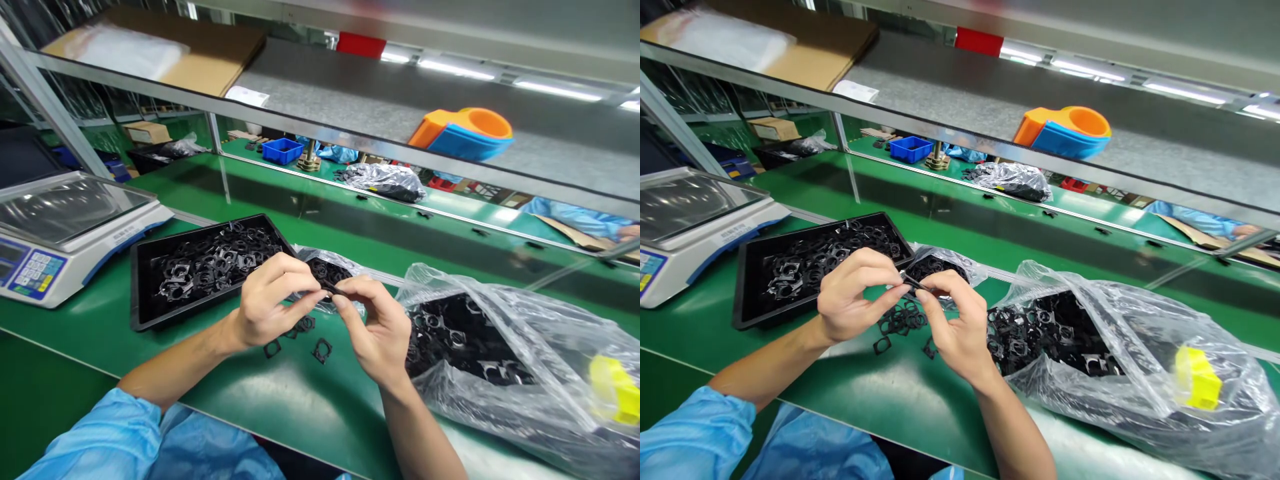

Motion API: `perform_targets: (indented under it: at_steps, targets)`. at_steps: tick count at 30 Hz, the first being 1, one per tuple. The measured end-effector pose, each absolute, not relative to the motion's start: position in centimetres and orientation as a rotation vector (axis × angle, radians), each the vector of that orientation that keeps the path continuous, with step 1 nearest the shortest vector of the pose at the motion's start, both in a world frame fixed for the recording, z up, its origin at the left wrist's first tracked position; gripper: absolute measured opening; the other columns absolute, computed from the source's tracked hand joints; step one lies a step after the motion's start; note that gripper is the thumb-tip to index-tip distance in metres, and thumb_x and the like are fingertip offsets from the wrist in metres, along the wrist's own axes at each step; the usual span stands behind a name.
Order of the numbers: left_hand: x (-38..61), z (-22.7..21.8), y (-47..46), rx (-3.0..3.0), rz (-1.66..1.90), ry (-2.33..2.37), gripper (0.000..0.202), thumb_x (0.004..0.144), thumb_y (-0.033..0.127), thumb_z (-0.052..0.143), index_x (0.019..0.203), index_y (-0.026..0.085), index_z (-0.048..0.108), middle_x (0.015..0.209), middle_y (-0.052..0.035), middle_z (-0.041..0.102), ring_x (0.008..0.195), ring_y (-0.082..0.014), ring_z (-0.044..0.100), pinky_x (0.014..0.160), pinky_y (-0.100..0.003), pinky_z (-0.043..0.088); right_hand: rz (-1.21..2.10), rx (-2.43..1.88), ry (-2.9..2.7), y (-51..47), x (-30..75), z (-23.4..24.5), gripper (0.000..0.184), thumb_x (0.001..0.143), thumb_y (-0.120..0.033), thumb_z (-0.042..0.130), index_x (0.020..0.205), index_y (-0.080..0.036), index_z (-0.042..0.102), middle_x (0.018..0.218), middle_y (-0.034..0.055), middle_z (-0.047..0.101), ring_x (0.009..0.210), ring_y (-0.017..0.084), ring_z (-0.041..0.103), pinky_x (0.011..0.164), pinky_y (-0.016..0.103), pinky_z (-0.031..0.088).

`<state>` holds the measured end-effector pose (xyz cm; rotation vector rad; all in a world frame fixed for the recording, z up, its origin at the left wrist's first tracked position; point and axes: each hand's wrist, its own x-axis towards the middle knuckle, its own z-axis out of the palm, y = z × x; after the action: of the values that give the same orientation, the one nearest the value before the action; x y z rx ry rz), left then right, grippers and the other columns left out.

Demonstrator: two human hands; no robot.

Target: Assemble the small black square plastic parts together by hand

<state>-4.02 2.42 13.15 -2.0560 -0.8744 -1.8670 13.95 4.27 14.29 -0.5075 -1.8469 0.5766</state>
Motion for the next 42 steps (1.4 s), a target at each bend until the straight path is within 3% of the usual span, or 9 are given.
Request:
perform_targets:
  at_steps: [14, 29, 42]
  targets:
    - [-4.23, 12.84, 2.50, -1.984, -1.645, -0.775, 0.012, 0.091, 0.009, 0.067, 0.098, 0.019, 0.067, 0.085, -0.0028, 0.069, 0.075, -0.0133, 0.066, 0.067, -0.026, 0.055, 0.567, -0.529, -1.837, 4.08, 13.71, 14.38, 0.015, 0.092, -0.009, 0.065, 0.095, -0.023, 0.066, 0.085, 0.0014, 0.069, 0.075, 0.016, 0.063, 0.069, 0.029, 0.053]
    - [-3.78, 12.86, 2.36, -1.981, -1.747, -0.866, 0.012, 0.089, 0.010, 0.072, 0.097, 0.018, 0.067, 0.084, -0.0024, 0.070, 0.075, -0.0132, 0.066, 0.070, -0.027, 0.057, 0.488, -0.522, -1.847, 3.95, 13.72, 14.42, 0.017, 0.091, -0.006, 0.064, 0.096, -0.023, 0.066, 0.085, 0.0015, 0.069, 0.077, 0.016, 0.064, 0.070, 0.028, 0.055]
    - [-3.93, 13.05, 2.35, -1.939, -1.635, -0.830, 0.013, 0.088, 0.010, 0.071, 0.097, 0.019, 0.067, 0.081, -0.0025, 0.070, 0.072, -0.0139, 0.067, 0.068, -0.027, 0.057, 0.449, -0.565, -1.862, 3.61, 13.74, 14.60, 0.015, 0.092, -0.009, 0.064, 0.096, -0.022, 0.067, 0.085, 0.0029, 0.072, 0.075, 0.017, 0.066, 0.070, 0.031, 0.056]
